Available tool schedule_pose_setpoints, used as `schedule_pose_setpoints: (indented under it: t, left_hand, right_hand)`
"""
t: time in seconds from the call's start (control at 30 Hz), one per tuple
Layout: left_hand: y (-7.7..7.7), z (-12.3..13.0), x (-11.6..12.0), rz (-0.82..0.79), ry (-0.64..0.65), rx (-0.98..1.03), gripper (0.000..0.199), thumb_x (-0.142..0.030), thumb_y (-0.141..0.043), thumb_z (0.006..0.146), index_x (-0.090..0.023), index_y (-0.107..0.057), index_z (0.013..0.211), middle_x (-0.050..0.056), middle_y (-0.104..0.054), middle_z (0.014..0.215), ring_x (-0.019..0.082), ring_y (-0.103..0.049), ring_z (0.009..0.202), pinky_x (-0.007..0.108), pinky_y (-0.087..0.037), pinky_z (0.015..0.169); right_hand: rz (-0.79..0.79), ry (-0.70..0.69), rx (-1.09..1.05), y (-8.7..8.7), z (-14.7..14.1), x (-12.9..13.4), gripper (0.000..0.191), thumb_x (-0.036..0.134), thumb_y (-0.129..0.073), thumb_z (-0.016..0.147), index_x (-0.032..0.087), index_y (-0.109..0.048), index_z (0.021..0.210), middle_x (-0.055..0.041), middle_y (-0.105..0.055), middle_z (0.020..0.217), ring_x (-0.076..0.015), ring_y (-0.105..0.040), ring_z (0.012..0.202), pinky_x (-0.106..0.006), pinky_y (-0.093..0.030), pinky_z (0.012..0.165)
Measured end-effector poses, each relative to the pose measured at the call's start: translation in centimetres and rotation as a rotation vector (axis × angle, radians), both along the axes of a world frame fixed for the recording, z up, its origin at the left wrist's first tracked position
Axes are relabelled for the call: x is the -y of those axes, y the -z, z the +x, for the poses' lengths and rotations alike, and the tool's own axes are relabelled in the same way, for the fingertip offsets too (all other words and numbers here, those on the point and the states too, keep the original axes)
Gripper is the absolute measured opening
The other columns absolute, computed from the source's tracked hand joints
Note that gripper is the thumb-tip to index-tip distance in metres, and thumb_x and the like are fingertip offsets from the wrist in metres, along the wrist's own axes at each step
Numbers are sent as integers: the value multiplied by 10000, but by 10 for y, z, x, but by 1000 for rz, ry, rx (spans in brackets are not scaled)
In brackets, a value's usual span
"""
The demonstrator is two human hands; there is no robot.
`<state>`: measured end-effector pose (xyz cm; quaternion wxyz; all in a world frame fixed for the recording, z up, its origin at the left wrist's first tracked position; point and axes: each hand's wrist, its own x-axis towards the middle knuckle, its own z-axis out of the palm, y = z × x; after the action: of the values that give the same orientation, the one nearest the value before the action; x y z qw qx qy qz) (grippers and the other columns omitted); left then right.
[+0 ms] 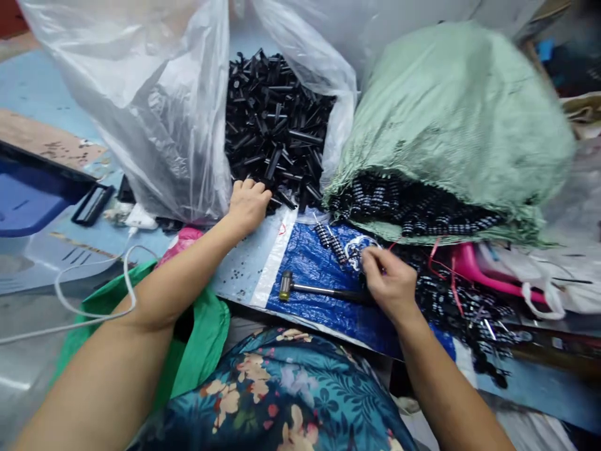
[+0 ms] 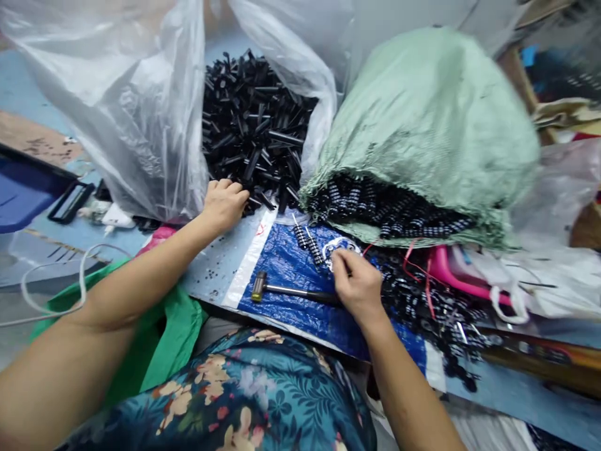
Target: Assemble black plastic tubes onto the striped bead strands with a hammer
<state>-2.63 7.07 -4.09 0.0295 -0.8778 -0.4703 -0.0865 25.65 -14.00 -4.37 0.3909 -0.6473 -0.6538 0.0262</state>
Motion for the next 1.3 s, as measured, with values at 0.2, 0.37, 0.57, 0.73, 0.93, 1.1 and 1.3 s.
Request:
schedule_pose_setpoints:
  t: [0.2,0.37,0.57,0.73,0.93,1.1,1.3]
  left_hand:
    - [-7,-1,8,59,69,-5,292,-176,-409,942,-188,-673,820,165,-644,896,313,-526,960,481,-352,856]
    - [-20,-9,45,-44,-75,448,247,-255,-435,962,-170,-666,979,98,-667,890,217,-582,819,361,-428,783]
    - [-1,-1,90,-515,-374,1275,198,-294,-720,727,-169,-653,864,-20,-621,739,108,-519,599,254,-409,602]
    - [-10,16,109,-870,-434,1713,222,-176,-755,598,-155,-625,777,17,-694,820,131,-634,769,227,-453,677]
    - [-20,35,128,-1185,-288,1620,262,-338,-666,806,-211,-551,1004,-18,-672,736,130,-614,568,267,-489,605]
    - [-7,31,120,-589,-110,840,227,-337,-596,895,-203,-646,1071,69,-690,866,231,-667,820,391,-522,811]
    - [-10,42,154,-462,42,1002,366,-390,-575,948,-201,-568,1263,125,-662,1176,246,-631,1078,431,-494,987]
  right_hand:
    - [-49,380,38,-22,41,-81,430,497,-606,914,166,-571,1186,-84,-741,960,-213,-678,718,-353,-520,723]
    - [-169,424,167,-28,43,-120,499,440,-651,880,140,-551,1266,-141,-752,986,-292,-701,817,-402,-506,773]
    - [-134,390,11,-24,60,-90,448,443,-658,860,210,-616,1241,-97,-759,1053,-245,-713,798,-416,-542,838]
    - [-96,170,-282,-10,43,-29,489,486,-687,846,229,-628,1258,-97,-738,1084,-256,-715,958,-415,-567,854]
    - [-172,-78,-1122,7,-24,18,333,507,-566,951,267,-616,1177,-7,-656,833,-148,-635,686,-318,-557,679]
    - [-285,-144,-1306,7,-62,23,318,522,-585,947,239,-631,1085,-2,-654,835,-143,-633,734,-306,-556,721]
    - [-149,-147,-1160,13,-87,19,311,500,-497,1000,264,-564,1193,-72,-714,1196,-210,-640,1201,-473,-448,1134]
